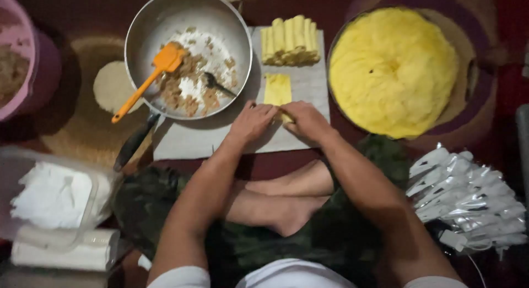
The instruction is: Rolling thin yellow crepes with a savory filling to prepare food items.
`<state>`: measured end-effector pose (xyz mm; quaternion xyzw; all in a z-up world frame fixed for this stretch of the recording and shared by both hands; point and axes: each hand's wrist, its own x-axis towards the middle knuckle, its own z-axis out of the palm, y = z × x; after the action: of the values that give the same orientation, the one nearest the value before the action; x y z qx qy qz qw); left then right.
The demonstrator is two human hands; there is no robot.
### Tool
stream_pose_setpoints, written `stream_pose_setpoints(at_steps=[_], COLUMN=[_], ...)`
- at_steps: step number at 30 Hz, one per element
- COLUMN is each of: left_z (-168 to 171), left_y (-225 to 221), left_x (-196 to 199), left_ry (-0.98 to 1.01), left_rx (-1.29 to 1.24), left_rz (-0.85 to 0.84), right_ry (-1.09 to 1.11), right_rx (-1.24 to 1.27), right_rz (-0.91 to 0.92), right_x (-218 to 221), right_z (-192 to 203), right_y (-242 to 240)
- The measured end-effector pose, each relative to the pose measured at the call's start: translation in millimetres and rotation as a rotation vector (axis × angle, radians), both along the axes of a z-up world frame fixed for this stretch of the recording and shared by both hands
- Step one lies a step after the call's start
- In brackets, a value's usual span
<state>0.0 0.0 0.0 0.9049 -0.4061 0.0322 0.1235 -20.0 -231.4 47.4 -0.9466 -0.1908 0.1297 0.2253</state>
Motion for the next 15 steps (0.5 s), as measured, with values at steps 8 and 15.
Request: stream_pose_setpoints(at_steps=[8,15], left_z=[1.9,-7.9], left_y=[-1.8,-7.9], left_x=[19.5,29.2], left_ry=[-0.006,0.101], left_rx=[0.093,-0.108], left_rz=[-0.026,0.118], right_ry=[0.071,-0.104], right_rx=[0.107,0.158], right_rz=[-0.154,-0.238], right_x=[9.6,16.6], right_z=[16.5,6.5], right_y=[12.3,10.1])
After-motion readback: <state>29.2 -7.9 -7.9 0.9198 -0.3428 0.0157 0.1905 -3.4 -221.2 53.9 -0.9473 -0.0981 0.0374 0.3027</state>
